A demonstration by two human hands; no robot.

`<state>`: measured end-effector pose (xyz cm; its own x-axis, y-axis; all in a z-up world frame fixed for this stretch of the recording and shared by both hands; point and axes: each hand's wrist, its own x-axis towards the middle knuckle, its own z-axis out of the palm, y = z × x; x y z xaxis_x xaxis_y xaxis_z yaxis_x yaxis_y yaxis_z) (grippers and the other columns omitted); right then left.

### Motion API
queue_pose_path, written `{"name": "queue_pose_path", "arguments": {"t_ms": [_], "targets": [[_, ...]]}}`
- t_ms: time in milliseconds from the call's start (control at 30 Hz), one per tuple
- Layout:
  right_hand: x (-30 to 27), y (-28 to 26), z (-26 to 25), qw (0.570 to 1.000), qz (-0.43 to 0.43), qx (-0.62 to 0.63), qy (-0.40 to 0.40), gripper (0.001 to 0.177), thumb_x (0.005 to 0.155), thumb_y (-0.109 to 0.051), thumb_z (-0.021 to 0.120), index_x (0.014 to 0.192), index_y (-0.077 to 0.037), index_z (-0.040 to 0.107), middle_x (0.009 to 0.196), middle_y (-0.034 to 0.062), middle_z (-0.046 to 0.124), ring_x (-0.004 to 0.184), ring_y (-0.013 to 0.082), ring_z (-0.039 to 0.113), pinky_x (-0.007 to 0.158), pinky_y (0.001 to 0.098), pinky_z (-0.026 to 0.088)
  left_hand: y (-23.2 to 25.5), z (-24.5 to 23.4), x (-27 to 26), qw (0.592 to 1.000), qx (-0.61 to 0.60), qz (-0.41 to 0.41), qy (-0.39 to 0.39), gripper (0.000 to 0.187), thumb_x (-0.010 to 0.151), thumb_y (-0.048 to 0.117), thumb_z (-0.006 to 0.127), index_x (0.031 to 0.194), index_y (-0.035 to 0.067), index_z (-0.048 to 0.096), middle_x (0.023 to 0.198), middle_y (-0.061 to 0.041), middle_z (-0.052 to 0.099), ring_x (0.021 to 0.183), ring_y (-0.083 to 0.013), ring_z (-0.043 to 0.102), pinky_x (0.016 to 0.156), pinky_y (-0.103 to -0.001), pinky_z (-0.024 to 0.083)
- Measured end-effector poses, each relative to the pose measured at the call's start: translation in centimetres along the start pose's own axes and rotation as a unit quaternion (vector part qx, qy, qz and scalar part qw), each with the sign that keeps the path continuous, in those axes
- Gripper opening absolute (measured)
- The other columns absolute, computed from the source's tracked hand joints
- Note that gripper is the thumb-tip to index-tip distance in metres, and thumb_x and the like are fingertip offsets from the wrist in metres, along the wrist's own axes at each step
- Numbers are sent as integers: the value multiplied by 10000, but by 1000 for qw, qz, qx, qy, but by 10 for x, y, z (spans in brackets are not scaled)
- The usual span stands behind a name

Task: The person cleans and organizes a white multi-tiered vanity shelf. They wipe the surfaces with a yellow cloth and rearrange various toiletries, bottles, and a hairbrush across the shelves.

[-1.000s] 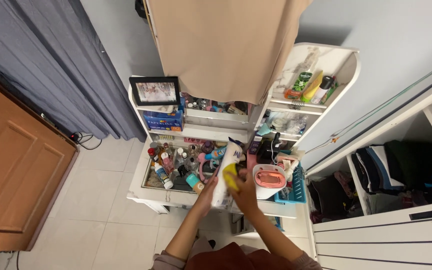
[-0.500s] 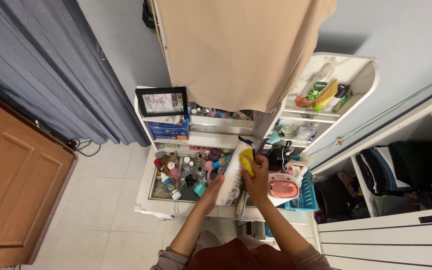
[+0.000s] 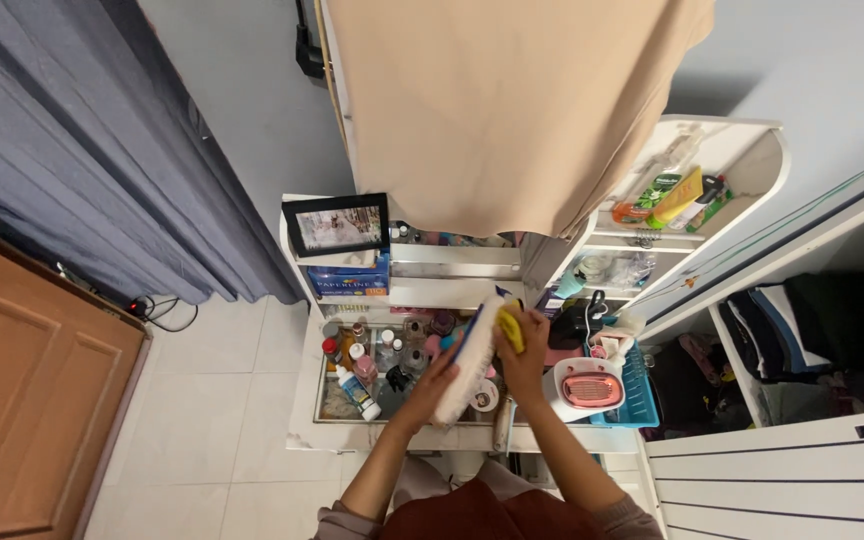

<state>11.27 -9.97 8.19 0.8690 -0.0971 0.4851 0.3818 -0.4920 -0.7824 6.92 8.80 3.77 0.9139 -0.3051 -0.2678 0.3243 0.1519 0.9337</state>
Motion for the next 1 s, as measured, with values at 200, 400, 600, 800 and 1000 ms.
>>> {"name": "queue_pose_path", "arguments": {"t_ms": [200,400,600,800,1000], "targets": [[-7,27,30,965,120,231,-32,656,841,-131,841,1374,-18,476,1183,57,595,1045,137,601,875,273,520,-26,-22,0,929,281,236,49,699,1006,348,752,1634,302,449,1450,-130,598,1287,-263,614,1060,-417,506],[-26,5,41,948,188,250,-54,468,840,-82,819,1238,-6,584,1067,26,674,949,86,632,823,240,524,-60,-41,17,983,-160,-68,-53,1044,884,391,793,1660,238,112,1482,-9,549,1276,-166,607,1041,-341,496],[-19,-11,40,982,152,115,-14,477,851,-143,786,1244,-16,547,1051,48,632,924,126,613,808,284,523,-33,-34,8,994,-78,-71,32,918,856,356,780,1621,151,316,1381,-102,611,1220,-233,617,999,-367,514],[-21,69,38,1000,5,-10,-14,316,1136,-238,468,1348,-5,447,1271,179,519,1124,293,560,1003,388,480,-102,-48,46,998,-27,49,42,740,1041,470,462,1665,137,247,1635,-107,418,1464,-216,440,1171,-331,336],[13,-40,24,989,-24,-130,-63,324,923,-164,641,1236,-78,635,1266,236,555,1135,423,582,961,473,484,-27,-19,29,997,-72,-21,1,741,1009,480,449,1634,187,180,1643,-88,345,1468,-228,396,1183,-370,335]]}}
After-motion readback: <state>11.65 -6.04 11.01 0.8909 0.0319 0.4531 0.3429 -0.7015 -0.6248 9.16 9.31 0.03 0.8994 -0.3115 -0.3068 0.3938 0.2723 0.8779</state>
